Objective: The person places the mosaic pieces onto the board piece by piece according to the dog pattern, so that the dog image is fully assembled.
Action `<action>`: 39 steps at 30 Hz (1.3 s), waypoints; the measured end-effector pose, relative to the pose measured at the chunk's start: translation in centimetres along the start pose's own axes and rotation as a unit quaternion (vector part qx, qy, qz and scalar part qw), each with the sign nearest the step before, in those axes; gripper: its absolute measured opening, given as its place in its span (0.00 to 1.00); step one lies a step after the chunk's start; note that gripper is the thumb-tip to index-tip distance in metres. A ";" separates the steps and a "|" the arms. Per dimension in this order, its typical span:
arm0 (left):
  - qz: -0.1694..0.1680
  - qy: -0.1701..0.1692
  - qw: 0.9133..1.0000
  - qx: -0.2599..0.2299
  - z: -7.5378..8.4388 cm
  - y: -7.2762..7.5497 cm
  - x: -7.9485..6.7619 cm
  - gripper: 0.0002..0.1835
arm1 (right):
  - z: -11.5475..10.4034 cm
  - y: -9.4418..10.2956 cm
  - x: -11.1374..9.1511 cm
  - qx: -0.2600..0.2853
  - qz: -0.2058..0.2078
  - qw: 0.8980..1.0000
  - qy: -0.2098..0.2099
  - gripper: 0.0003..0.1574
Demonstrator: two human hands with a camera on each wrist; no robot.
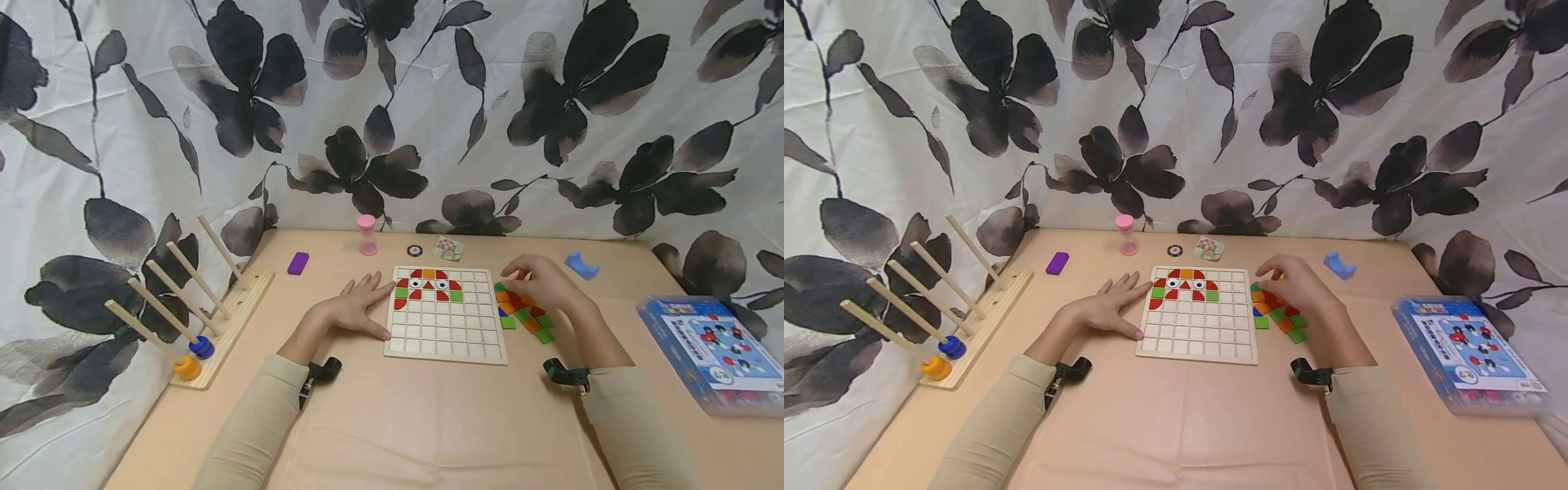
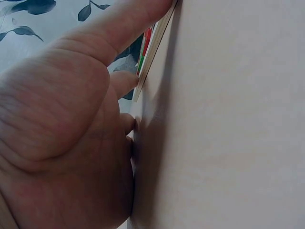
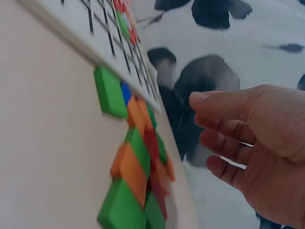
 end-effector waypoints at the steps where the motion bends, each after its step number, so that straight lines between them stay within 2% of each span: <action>1: 0.000 0.001 1.000 0.001 0.0 0.0 0.0 0.63 | 0.6 -0.1 -0.1 0.006 -0.010 1.000 -0.013 0.15; 6: 0.004 0.000 1.000 -0.003 -0.1 0.2 -0.1 0.62 | 2.9 -1.1 -0.5 0.043 -0.068 0.994 -0.069 0.14; 9: 0.002 0.003 1.000 -0.007 -0.1 0.1 -0.1 0.62 | 3.5 -2.0 -0.4 0.050 -0.086 0.992 -0.081 0.13; 17: 0.005 0.006 1.000 -0.005 -0.2 0.2 -0.1 0.63 | 3.4 -2.2 0.2 0.023 -0.062 0.994 -0.091 0.14; 21: 0.003 0.006 1.000 -0.007 -0.1 0.2 -0.1 0.62 | 3.4 -2.3 0.2 0.036 -0.063 0.993 -0.091 0.14; 25: 0.003 0.005 1.000 -0.011 -0.1 0.2 -0.1 0.62 | 3.3 -1.9 0.2 0.053 -0.055 0.994 -0.082 0.10; 29: 0.006 0.004 1.000 -0.008 -0.1 0.2 -0.1 0.62 | 2.3 -0.9 0.3 0.070 -0.022 0.996 -0.047 0.10; 33: 0.002 0.005 1.000 -0.008 0.0 0.2 -0.1 0.62 | -0.1 0.0 0.5 0.102 0.015 0.995 -0.005 0.15; 36: -0.003 0.004 1.000 -0.005 0.1 0.1 -0.1 0.61 | -2.5 -0.6 0.8 0.148 0.013 0.989 0.023 0.14; 39: -0.005 0.004 1.000 -0.001 0.2 0.1 -0.1 0.61 | -4.8 -2.3 1.6 0.187 -0.011 0.981 0.044 0.12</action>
Point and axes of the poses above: each hand's wrist, its own x-axis towards the middle knuckle, its own y-axis out of the back of the hand, z = x × y, the point moved 9 cm from there along x, towards the middle knuckle, and after that the axes turned 3 degrees about z, right-handed, at the moved point
